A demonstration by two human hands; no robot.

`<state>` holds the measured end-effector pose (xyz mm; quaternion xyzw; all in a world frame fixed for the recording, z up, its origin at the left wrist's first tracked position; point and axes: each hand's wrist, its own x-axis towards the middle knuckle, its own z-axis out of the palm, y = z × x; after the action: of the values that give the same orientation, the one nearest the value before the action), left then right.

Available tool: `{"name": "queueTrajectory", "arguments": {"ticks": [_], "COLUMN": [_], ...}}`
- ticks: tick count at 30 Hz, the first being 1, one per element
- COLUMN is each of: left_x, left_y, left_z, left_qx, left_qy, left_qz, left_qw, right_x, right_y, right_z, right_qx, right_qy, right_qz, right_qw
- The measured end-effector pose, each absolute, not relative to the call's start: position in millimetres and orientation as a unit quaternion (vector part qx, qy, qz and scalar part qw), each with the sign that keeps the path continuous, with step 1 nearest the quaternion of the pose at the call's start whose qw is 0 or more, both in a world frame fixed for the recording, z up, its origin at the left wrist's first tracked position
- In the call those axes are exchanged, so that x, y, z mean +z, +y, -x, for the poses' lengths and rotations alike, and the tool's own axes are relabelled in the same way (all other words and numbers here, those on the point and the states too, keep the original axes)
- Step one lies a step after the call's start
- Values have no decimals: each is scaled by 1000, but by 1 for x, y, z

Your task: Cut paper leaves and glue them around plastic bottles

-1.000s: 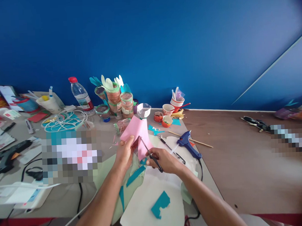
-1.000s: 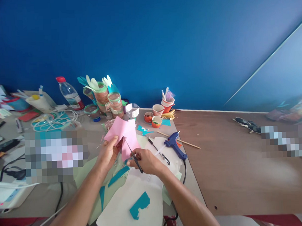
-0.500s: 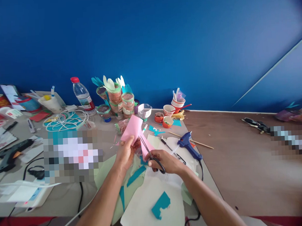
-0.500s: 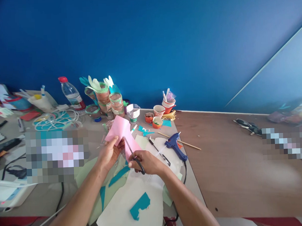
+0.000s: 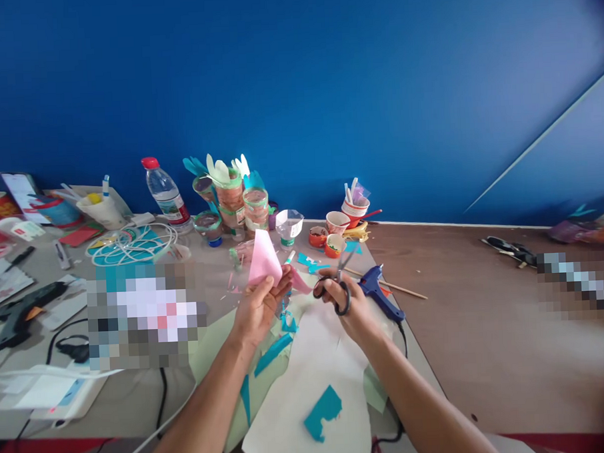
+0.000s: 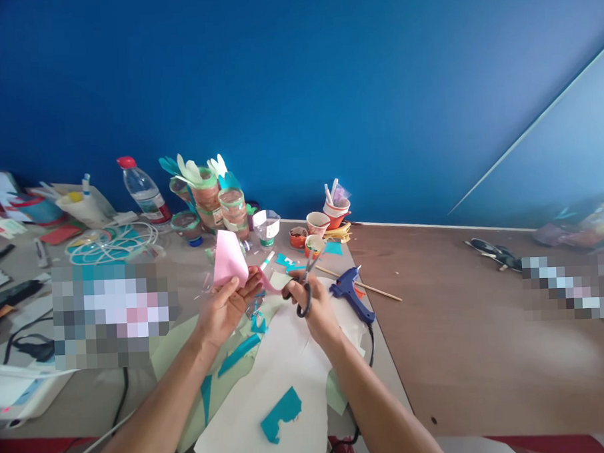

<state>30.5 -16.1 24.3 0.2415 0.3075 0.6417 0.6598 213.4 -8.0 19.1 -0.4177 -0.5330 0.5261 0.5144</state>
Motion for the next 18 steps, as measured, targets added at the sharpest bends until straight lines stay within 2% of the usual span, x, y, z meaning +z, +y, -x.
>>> {"name": "queueTrajectory", "arguments": {"ticks": [3, 5, 9, 18], "left_x": [26, 24, 17, 11], "left_y": [-19, -21, -24, -31], "left_z": [-31, -33, -40, -53], "left_qx": [630, 616, 586, 510], "left_qy": [283, 271, 254, 346], "left_qz": [-264, -280, -321, -434], "left_qw": [673, 685, 700, 657], "right_x": [24, 26, 22, 10], "right_y": [-16, -21, -24, -19], "right_z": [-215, -215, -206, -192], "right_qx": [435, 461, 543, 548], "right_qy": [-523, -544, -591, -522], "right_qz": [405, 360, 279, 322], "right_qw": [611, 602, 528, 569]}}
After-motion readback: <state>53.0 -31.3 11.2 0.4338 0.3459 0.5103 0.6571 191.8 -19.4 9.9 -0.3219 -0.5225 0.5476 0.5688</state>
